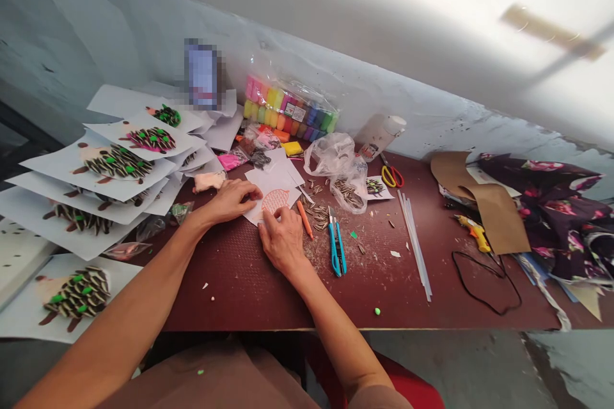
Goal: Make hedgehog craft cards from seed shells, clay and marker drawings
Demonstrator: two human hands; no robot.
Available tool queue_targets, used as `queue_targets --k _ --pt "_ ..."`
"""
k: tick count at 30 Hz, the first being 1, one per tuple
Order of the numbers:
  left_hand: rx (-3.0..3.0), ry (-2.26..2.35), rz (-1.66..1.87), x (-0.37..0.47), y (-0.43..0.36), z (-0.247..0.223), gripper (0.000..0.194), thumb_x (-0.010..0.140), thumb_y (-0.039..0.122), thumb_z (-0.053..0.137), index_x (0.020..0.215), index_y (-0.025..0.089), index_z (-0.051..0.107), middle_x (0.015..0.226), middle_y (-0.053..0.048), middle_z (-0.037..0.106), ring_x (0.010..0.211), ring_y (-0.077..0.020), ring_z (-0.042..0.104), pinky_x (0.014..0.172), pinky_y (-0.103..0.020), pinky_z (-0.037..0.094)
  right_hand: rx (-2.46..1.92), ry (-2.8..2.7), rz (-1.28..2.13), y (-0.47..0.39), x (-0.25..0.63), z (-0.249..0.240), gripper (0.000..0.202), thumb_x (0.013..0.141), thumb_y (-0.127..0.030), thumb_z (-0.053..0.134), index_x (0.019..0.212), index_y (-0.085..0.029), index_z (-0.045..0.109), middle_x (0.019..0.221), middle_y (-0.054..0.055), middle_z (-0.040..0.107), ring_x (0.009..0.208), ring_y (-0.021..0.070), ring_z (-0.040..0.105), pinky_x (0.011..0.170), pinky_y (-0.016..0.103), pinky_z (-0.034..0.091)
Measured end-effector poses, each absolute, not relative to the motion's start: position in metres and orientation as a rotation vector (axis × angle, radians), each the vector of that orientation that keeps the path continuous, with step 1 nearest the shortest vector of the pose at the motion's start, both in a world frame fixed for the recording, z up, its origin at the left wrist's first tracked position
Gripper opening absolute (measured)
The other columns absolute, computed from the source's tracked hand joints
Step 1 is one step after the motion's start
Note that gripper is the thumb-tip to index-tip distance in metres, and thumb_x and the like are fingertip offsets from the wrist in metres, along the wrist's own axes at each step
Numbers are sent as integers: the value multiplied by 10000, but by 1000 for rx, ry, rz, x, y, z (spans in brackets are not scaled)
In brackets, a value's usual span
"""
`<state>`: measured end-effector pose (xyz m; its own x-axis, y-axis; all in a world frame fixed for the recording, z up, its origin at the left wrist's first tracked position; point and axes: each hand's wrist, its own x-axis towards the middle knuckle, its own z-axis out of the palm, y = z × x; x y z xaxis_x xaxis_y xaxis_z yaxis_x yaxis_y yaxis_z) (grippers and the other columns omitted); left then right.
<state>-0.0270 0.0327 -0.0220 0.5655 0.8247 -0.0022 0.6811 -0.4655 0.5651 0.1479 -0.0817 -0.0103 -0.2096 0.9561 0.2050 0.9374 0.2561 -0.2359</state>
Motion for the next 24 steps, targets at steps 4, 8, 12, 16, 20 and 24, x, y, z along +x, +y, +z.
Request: queue_targets --k 4,8,12,16,20,24 --pt "2281 1171 364 -29 34 -22 290 786 233 562 1024 224 728 1097 -55 749 1053 -276 612 952 -422 419 -1744 -2248 39 -80 148 -9 231 1016 -357 561 1111 -210 711 1015 77 589 917 223 514 834 346 383" --pt "2275 1163 377 -30 35 -24 294 783 218 560 1024 234 727 1091 -53 745 1051 -274 609 952 -422 421 -1745 -2261 15 -76 147 -8 221 1019 -364 566 1096 -222 716 1004 77 587 914 222 507 823 340 373" --pt "2272 1164 369 -30 35 -24 295 789 217 571 1039 236 726 1101 -50 742 1068 -275 606 959 -421 417 -1743 -2262 -3 -73 146 -8 231 1029 -366 547 1062 -221 724 989 78 585 898 218 502 805 338 365" --pt "2264 1166 366 -29 34 -24 294 794 208 572 1040 234 730 1114 -51 738 1086 -277 607 970 -416 414 -1744 -2258 -21 -72 146 -10 251 1037 -364 530 1073 -217 729 988 82 588 900 217 506 808 339 369" --pt "2264 1168 360 -29 34 -24 298 797 208 571 1046 235 732 1118 -52 739 1092 -279 605 982 -423 409 -1729 -2218 4 -72 148 -14 257 1035 -353 530 1124 -218 730 1003 82 593 903 214 517 825 339 388" --pt "2262 1168 345 -29 34 -22 304 798 210 573 1057 233 730 1131 -50 738 1104 -280 601 988 -426 403 -1708 -2126 10 -73 151 -17 284 1037 -300 510 1219 -221 714 1007 84 594 918 216 525 866 354 405"
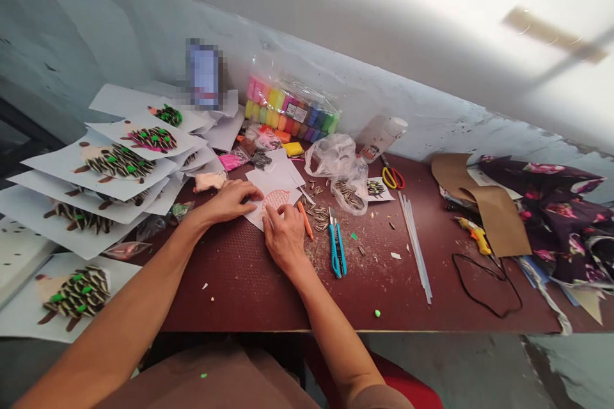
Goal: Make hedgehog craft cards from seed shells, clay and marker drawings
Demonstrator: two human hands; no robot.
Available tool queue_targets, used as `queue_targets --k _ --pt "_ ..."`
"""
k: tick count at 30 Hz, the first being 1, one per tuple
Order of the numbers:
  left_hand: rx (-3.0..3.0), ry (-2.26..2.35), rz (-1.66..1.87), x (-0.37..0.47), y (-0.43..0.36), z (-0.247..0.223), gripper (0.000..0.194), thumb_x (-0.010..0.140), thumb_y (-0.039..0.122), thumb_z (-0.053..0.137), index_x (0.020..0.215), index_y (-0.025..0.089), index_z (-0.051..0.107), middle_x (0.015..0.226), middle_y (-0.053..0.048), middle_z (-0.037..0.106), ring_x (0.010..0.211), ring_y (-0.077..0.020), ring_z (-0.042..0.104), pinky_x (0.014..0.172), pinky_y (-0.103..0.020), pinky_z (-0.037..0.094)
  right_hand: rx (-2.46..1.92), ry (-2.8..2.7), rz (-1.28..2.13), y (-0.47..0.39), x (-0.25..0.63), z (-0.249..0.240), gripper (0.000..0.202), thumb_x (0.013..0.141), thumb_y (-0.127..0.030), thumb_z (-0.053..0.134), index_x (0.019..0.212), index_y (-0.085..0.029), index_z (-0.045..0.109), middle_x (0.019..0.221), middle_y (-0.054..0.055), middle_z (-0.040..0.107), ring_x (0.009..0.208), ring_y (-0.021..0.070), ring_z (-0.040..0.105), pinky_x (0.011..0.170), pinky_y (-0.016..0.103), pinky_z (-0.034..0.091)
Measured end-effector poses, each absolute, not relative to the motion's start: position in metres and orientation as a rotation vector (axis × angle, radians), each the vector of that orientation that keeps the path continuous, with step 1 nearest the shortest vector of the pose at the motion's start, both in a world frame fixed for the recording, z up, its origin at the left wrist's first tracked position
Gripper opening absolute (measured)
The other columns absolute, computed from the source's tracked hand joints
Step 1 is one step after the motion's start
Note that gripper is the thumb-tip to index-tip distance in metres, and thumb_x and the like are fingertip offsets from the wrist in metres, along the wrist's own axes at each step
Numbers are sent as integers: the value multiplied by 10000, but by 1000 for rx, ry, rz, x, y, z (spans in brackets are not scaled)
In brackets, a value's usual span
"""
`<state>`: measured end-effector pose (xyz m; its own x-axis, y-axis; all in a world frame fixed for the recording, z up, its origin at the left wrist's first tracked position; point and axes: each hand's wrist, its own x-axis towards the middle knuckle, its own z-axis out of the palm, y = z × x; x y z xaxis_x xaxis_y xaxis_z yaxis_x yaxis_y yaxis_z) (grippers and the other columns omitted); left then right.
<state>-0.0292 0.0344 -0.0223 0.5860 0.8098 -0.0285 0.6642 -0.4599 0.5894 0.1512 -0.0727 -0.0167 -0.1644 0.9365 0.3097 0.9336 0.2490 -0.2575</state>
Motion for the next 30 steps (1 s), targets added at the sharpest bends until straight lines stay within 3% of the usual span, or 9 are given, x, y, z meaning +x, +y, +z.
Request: queue_targets --k 14,30 --pt "2269 1158 342 -30 35 -23 296 799 214 573 1050 241 728 1115 -48 737 1077 -279 600 955 -421 407 -1703 -2300 -113 -78 147 -14 258 1026 -388 550 1174 -258 717 1076 88 561 951 229 473 852 357 352" --pt "2268 1164 344 -29 35 -22 297 792 222 576 1044 244 731 1095 -48 739 1064 -283 604 950 -424 412 -1696 -2198 -73 -78 152 -19 299 1023 -332 557 1275 -263 701 1089 94 578 982 232 518 895 379 390"
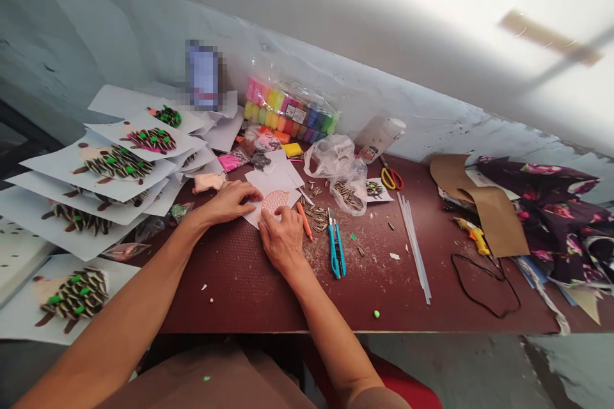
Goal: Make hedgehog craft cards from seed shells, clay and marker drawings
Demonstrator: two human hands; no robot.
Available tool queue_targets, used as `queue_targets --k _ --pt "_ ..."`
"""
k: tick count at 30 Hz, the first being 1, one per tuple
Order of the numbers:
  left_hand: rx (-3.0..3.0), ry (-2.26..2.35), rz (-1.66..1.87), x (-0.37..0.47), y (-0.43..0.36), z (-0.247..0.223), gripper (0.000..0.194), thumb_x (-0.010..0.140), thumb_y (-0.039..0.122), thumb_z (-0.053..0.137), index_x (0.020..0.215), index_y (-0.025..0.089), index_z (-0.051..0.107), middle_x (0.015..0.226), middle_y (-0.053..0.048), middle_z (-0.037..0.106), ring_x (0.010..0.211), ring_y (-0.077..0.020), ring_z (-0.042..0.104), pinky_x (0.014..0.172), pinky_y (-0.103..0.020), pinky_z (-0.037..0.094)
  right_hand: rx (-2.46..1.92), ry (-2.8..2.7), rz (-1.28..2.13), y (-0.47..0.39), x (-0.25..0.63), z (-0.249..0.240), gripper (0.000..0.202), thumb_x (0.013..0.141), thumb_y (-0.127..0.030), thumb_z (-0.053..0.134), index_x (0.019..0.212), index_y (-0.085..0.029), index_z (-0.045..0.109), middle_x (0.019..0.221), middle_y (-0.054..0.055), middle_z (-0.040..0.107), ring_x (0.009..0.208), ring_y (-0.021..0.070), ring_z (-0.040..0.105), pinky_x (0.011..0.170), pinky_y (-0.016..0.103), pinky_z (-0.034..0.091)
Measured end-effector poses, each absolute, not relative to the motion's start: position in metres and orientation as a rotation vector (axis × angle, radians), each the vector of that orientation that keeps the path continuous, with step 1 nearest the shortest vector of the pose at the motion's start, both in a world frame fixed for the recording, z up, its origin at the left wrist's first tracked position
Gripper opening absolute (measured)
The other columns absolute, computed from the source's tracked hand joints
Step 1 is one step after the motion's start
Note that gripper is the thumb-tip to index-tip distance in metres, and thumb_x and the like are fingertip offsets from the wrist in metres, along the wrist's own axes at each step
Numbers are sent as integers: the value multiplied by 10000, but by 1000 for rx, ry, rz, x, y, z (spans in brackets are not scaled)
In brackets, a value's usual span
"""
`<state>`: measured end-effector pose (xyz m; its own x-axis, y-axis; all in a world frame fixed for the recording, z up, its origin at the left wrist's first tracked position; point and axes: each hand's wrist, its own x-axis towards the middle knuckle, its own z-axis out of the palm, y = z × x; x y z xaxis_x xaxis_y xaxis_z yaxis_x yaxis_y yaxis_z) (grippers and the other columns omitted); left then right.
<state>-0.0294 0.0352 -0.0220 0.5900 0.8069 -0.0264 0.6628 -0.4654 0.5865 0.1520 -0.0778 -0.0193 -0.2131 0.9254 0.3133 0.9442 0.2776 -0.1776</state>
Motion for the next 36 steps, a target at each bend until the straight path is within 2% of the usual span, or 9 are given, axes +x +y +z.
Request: queue_targets --k 8,14,17,26,31,36 --pt "2253 1174 329 -29 34 -19 290 801 202 582 1046 245 732 1106 -47 737 1081 -286 604 945 -425 405 -1757 -2240 -56 -77 146 -17 295 1014 -419 569 1214 -260 718 1060 89 571 968 241 496 864 373 372" --pt "2268 1169 322 -28 34 -17 291 807 208 573 1049 237 733 1110 -54 742 1078 -286 609 941 -425 409 -1714 -2111 -17 -75 151 -19 312 1032 -366 537 1260 -234 704 1045 88 572 982 231 520 894 376 395" --pt "2263 1176 303 -28 33 -15 297 810 206 572 1057 234 735 1126 -59 742 1091 -288 608 955 -429 402 -1701 -2100 -55 -76 153 -19 289 1034 -361 534 1204 -239 733 1037 89 573 995 235 520 923 389 393" --pt "2266 1180 297 -28 33 -16 306 808 202 576 1068 233 734 1134 -52 736 1093 -284 605 949 -415 404 -1755 -2225 -23 -75 148 -17 300 1016 -416 574 1207 -243 727 1041 88 580 980 236 513 872 366 375" --pt "2276 1173 310 -28 34 -18 300 810 210 578 1068 229 731 1130 -50 738 1088 -279 602 951 -411 402 -1705 -2124 -16 -75 152 -17 307 1032 -377 543 1237 -230 717 1040 88 581 966 223 521 870 362 387" --pt "2278 1171 312 -29 35 -19 308 807 205 573 1065 232 738 1122 -50 743 1083 -278 606 950 -412 404 -1712 -2097 -62 -81 158 -16 267 1036 -331 525 1111 -226 759 976 75 570 937 217 508 876 365 392"
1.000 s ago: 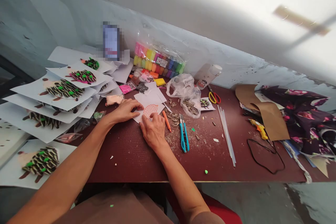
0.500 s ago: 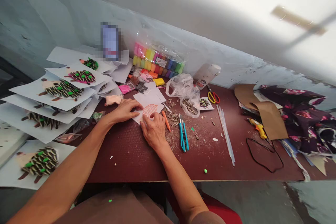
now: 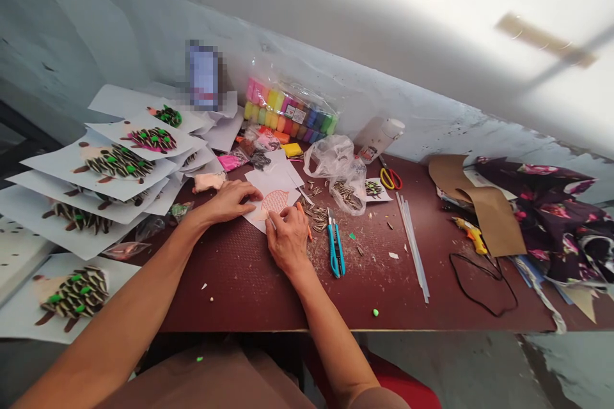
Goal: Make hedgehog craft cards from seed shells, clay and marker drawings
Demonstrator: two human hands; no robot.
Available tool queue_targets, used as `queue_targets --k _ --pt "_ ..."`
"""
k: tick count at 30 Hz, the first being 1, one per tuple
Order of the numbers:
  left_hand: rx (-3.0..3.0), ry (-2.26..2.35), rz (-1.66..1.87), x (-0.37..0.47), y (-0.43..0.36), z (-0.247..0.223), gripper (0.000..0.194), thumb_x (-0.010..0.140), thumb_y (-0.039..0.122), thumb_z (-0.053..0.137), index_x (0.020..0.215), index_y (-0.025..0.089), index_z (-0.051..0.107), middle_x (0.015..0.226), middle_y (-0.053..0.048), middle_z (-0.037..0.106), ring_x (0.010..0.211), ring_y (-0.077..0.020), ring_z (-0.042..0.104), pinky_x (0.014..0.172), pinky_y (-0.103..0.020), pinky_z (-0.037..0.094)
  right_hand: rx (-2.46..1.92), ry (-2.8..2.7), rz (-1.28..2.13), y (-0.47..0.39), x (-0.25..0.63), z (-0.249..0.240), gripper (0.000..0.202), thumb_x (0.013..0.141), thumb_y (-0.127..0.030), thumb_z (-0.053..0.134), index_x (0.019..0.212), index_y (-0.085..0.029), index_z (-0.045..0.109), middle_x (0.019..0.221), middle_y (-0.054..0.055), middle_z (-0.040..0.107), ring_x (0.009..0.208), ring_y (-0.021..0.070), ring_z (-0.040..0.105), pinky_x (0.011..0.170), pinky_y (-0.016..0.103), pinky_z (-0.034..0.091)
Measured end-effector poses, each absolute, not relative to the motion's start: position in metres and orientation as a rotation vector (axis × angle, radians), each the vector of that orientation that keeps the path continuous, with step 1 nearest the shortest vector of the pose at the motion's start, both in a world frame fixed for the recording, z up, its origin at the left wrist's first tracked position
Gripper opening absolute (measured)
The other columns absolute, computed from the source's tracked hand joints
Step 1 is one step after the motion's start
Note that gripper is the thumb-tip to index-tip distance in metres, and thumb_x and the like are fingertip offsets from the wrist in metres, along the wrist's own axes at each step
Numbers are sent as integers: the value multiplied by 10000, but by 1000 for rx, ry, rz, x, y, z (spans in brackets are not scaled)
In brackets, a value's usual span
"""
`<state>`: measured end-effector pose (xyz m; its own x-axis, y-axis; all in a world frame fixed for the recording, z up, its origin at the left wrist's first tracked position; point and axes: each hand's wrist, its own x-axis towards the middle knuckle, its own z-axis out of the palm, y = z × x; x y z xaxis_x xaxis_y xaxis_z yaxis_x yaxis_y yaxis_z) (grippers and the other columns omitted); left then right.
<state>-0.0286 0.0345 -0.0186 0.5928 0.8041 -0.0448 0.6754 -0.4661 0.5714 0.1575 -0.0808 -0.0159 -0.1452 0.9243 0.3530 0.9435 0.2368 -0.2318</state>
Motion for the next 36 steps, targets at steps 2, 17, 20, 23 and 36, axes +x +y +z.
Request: queue_targets --k 2,17,20,23,36 --pt "2272 1172 318 -29 35 -19 310 806 203 575 1067 233 740 1124 -51 743 1083 -279 608 949 -412 407 -1702 -2151 -66 -82 158 -16 256 1029 -335 541 1126 -234 755 984 73 571 937 215 506 893 371 391" --pt "2270 1170 307 -28 35 -20 323 812 209 566 1085 223 738 1163 -61 736 1108 -283 605 983 -427 410 -1661 -2241 -135 -82 158 -22 308 1034 -356 539 1270 -251 707 1082 95 588 972 230 511 897 388 392" --pt "2271 1169 306 -29 35 -20 323 812 214 569 1088 216 736 1170 -66 735 1117 -288 604 981 -428 411 -1666 -2268 -116 -83 157 -22 310 1028 -369 552 1278 -262 702 1091 93 583 975 233 509 886 387 392" --pt "2271 1167 324 -29 35 -21 315 810 218 570 1077 226 738 1162 -60 738 1114 -285 607 978 -423 416 -1676 -2289 -92 -83 156 -21 289 1025 -365 559 1250 -261 706 1082 87 585 971 231 504 877 380 390" --pt "2274 1162 339 -29 35 -23 318 789 218 565 1052 234 743 1133 -57 741 1085 -286 615 967 -431 427 -1620 -2276 -56 -83 155 -21 308 1014 -386 573 1251 -232 697 1083 88 577 958 222 504 876 365 383"
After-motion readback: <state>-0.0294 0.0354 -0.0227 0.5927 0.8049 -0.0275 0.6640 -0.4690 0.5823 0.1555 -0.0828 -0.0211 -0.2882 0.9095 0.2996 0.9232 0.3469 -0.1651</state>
